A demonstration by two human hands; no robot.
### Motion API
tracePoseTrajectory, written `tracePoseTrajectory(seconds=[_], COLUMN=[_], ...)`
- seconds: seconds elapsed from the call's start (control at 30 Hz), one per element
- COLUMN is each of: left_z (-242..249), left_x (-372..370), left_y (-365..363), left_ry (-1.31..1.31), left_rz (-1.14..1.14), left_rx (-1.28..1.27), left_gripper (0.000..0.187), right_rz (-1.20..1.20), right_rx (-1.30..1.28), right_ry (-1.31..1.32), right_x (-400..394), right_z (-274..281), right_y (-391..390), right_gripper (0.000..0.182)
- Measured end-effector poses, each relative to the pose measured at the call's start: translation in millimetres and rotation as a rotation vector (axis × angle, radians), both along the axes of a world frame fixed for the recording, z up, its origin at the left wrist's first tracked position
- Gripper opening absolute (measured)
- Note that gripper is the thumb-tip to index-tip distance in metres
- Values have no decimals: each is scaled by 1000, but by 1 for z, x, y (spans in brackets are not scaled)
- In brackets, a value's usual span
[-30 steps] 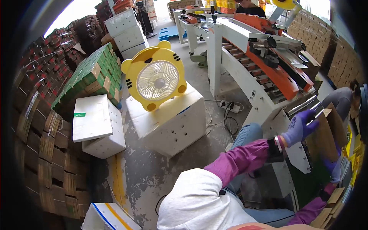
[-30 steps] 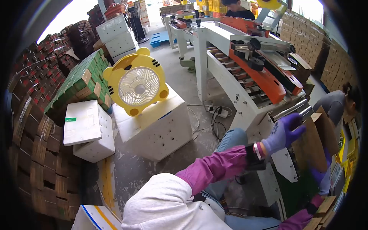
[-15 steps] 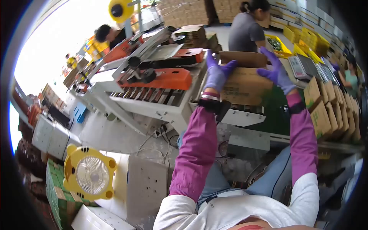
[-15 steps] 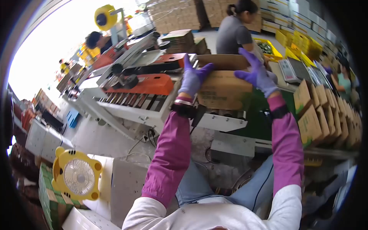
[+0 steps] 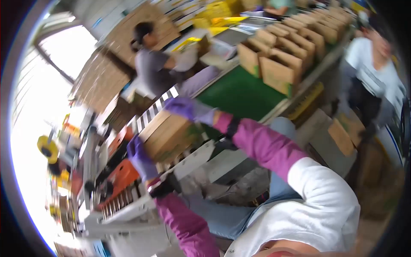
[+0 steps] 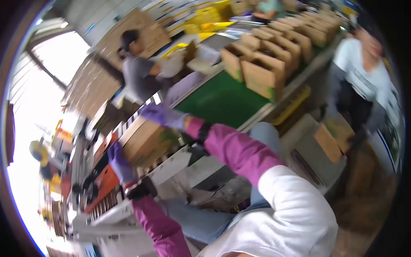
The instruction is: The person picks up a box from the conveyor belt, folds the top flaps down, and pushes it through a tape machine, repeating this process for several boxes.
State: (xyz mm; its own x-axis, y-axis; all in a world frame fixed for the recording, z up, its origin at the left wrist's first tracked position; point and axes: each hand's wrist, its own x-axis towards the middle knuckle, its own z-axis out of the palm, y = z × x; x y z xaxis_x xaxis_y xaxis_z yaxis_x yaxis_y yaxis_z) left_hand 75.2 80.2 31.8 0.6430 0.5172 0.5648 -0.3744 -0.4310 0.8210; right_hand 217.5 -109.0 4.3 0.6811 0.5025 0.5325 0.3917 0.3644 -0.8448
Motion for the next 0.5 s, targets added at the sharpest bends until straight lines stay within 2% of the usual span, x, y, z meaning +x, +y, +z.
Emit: tracePoseTrajectory(seconds=[0.03,0.07,0.1,0.13,0.2,0.23,0.27,0.33,0.37,0.43,0.47,0.5], left_z=[-1,6,4,-14,32,43,40,7,7,12,14,14], left_x=[-1,-6,-2,15,-13,-20,-9,11,17,31,38,42], left_y=[4,-6,12,42,-64,-102,-110,-116,-116,-113,-109,-101], left_ry=[-21,60,178,181,-165,-240,-270,-19,-27,-74,-87,-88], left_rz=[29,-3,103,347,739,395,281,413,423,195,89,0], left_rx=[205,59,298,571,1078,1062,1190,1516,1520,1382,1305,1222], left_gripper=[20,21,23,27,33,38,48,74,74,65,61,59], right_rz=[-25,0,-92,-160,-124,-102,-80,2,6,-219,-198,-479], right_rx=[-39,14,107,212,180,177,174,255,260,137,129,201], right_ry=[31,55,-140,-273,-153,-105,-57,73,63,-24,-28,-182], right_x=[-9,-23,-12,-1,2,5,7,-28,-20,2,18,34], right_z=[4,13,1,-9,-12,-13,-13,10,9,-3,-16,-34], right_y=[-4,-12,2,17,21,22,25,-8,-2,13,22,39], right_gripper=[25,25,19,15,11,13,16,20,20,27,27,37])
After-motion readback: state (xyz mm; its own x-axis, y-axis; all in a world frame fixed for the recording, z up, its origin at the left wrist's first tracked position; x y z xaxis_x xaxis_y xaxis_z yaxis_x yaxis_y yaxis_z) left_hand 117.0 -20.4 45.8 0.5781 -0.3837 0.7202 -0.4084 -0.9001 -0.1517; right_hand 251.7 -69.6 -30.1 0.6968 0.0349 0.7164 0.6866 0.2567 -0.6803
